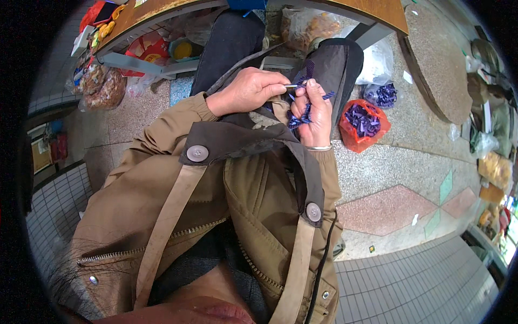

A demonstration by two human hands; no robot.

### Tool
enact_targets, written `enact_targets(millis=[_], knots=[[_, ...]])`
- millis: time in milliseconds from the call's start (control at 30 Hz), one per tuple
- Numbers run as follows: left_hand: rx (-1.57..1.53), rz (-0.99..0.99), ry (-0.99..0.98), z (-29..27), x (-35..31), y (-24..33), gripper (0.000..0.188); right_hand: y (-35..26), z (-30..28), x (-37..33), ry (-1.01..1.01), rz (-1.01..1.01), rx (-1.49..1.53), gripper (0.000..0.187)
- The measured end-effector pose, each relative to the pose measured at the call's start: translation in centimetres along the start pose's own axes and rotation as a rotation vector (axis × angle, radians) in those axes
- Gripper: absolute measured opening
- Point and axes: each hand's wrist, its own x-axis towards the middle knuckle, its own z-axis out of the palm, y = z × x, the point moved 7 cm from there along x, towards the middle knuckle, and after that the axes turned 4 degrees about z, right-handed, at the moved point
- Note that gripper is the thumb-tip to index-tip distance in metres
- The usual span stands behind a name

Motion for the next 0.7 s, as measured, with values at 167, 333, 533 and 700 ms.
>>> enact_targets(millis=[167,333,533,700], knots=[[-0.031,-0.044,-0.016,-0.17,-0.01,-0.23,0.020,-0.19,-0.21,-0.06,0.035,-0.016,0.001,0.017],[0.037,0.039,0.043,-0.46,-0.05,0.43,0.020,-0.15,-0.48,-0.01,0.065,-0.015,0.011,0.016],[0.058,0.045,0.031,-0.40,0.03,0.56,0.018,-0.17,-0.05,-0.11,0.089,-0.018,-0.005,0.018],[0.040,0.036,0.033,-0.28,0.02,0.23,0.018,-0.20,-0.19,-0.07,0.080,-0.020,-0.036,0.020]])
